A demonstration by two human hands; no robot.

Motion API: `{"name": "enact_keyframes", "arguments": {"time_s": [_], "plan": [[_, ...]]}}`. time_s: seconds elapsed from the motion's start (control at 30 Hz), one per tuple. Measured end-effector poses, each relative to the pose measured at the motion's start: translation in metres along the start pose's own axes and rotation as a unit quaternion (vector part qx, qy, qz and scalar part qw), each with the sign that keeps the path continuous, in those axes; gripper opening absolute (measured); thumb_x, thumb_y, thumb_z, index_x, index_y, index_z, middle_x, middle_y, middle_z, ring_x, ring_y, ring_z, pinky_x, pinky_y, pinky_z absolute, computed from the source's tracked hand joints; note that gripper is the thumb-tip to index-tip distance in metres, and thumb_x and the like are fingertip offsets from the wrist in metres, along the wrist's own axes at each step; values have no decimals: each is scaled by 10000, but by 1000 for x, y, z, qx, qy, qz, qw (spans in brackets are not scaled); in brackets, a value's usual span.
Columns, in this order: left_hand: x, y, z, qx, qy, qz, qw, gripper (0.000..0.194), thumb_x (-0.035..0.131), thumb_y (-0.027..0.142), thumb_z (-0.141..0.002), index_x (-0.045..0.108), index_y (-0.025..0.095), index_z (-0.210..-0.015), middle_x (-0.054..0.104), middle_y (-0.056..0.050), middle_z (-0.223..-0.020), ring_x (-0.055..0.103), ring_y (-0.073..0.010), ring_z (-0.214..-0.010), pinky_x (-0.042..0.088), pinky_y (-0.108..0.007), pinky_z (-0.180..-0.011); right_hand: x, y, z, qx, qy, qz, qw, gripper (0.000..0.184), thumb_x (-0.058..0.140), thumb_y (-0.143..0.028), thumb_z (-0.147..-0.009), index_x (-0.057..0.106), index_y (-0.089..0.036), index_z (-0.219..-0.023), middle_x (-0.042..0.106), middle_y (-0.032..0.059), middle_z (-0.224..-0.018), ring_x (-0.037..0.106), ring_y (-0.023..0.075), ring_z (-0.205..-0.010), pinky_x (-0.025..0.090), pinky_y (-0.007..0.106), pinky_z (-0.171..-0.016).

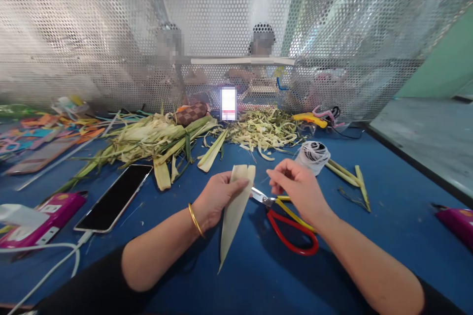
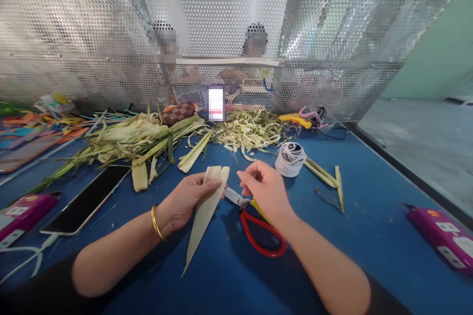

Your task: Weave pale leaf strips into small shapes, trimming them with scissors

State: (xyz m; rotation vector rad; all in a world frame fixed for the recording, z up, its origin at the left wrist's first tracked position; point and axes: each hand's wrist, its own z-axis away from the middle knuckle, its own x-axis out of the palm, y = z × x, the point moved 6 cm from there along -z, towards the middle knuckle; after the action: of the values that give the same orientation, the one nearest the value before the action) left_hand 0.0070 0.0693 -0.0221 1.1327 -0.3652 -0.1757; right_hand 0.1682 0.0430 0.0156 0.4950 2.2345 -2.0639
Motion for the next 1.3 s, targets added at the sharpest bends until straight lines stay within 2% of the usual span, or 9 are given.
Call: {"name": "enact_keyframes", "arguments": {"time_s": [0.1,0.23,0.57,0.67,0.77,0.87,1.03,1.17,1.3], "plan": [[-8,8,-3,10,26,-2,1000,149,701,245,-727,663,129,-812,686,-44,-694,585,-115,-533,454,-207,-478,-14,-14,7,-54,-74,211,973,193,565,-379,-783,529,-210,-698,595,-19,-608,553,139,-558,400,256,-537],[-17,16,-6,10,54,4,998,86,668,180,-751,661,136,-824,712,-64,-793,622,-131,-575,463,-211,-458,-22,2,32,-43,-198,442,874,181,621,-274,-722,616,-225,-897,656,30,-842,603,199,-736,402,282,-599],[-18,15,-8,10,50,32,998,101,657,236,-791,675,145,-753,707,-56,-736,604,-105,-518,441,-198,-457,2,28,53,-77,-210,562,796,712,459,-19,-661,440,-152,-1360,630,147,-1053,627,254,-881,439,321,-741],[-21,17,-10,21,52,48,997,116,662,241,-790,674,141,-733,703,-54,-718,600,-99,-511,450,-198,-479,-4,30,49,-55,-220,501,835,747,454,-42,-658,418,-209,-1386,647,124,-1122,644,266,-942,460,346,-787],[-27,21,-13,37,57,64,996,110,691,240,-762,675,136,-730,704,-57,-716,604,-101,-519,443,-194,-479,-20,25,39,-32,-175,352,919,691,483,-87,-643,492,-256,-1313,633,72,-1190,607,257,-1054,453,362,-879],[-33,23,-17,44,76,73,993,105,705,239,-744,680,137,-740,704,-53,-707,600,-101,-514,451,-201,-493,-34,17,26,16,-105,121,987,557,552,-199,-678,518,-233,-1233,649,55,-1012,634,188,-704,510,326,-664],[-31,22,-17,41,71,69,994,110,691,214,-749,668,131,-680,683,-44,-646,580,-94,-493,457,-204,-508,-20,-5,3,3,-73,-111,991,483,706,-349,-694,522,-282,-1136,543,-46,-774,436,63,-435,406,230,-441],[-27,22,-13,42,62,62,995,120,700,213,-737,655,137,-657,620,-4,-530,533,-81,-435,406,-184,-443,-15,8,0,16,-116,-28,993,557,787,-455,-588,582,-220,-1050,557,-19,-691,503,111,-523,452,241,-486],[-22,21,-10,28,51,82,995,75,709,199,-713,664,141,-696,637,-8,-547,551,-105,-436,426,-209,-435,-31,28,10,21,-163,37,986,682,733,-507,-637,500,-253,-1226,622,77,-1009,603,206,-851,524,299,-698]]}}
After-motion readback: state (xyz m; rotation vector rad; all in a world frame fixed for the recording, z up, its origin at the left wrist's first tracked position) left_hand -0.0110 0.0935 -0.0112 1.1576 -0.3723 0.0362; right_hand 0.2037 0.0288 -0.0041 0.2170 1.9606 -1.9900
